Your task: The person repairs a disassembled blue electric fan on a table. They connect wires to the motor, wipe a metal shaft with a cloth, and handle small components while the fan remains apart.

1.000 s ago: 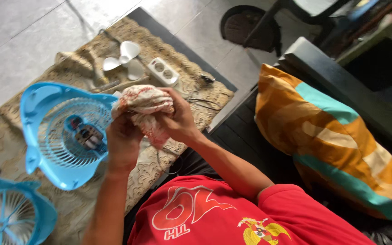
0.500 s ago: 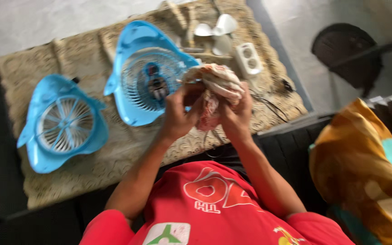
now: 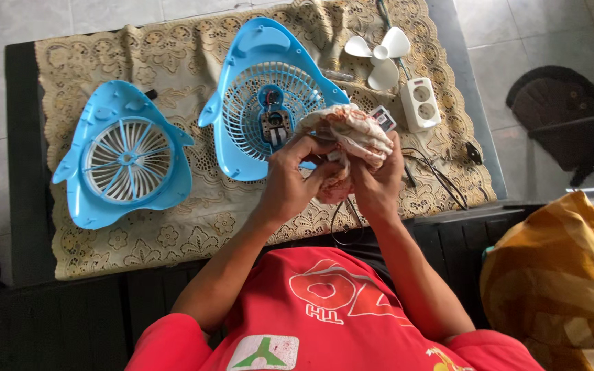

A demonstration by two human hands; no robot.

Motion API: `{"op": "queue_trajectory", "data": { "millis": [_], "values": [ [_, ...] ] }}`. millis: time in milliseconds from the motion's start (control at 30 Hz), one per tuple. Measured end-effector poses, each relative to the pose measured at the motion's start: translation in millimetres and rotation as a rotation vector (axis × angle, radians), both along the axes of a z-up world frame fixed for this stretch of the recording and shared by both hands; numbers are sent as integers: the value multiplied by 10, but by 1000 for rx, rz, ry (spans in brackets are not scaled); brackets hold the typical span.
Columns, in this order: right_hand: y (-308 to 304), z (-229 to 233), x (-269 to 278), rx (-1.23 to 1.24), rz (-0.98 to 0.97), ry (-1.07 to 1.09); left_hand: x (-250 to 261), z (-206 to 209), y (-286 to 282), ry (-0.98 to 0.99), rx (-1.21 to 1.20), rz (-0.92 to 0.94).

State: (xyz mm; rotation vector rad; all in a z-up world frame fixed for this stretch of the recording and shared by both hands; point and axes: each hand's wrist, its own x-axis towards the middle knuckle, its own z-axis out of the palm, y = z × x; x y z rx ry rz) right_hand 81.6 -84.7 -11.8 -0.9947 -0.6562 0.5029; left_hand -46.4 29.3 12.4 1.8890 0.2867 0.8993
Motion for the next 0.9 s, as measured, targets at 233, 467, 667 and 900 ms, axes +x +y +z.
{"op": "queue_trajectory", "data": {
  "millis": [233,467,667,900],
  "values": [
    [88,167,-69,-5,-7,89,-32,224,16,-2,337,67],
    [53,195,-46,12,27,67,-26,222,27,40,154,38],
    [6,125,-16,-46,-88,-257,-7,-88,51,201,-242,-43],
    [-1,-110,3,-134,-132,-335,18,-250,18,72,-653,-195]
  ]
}}
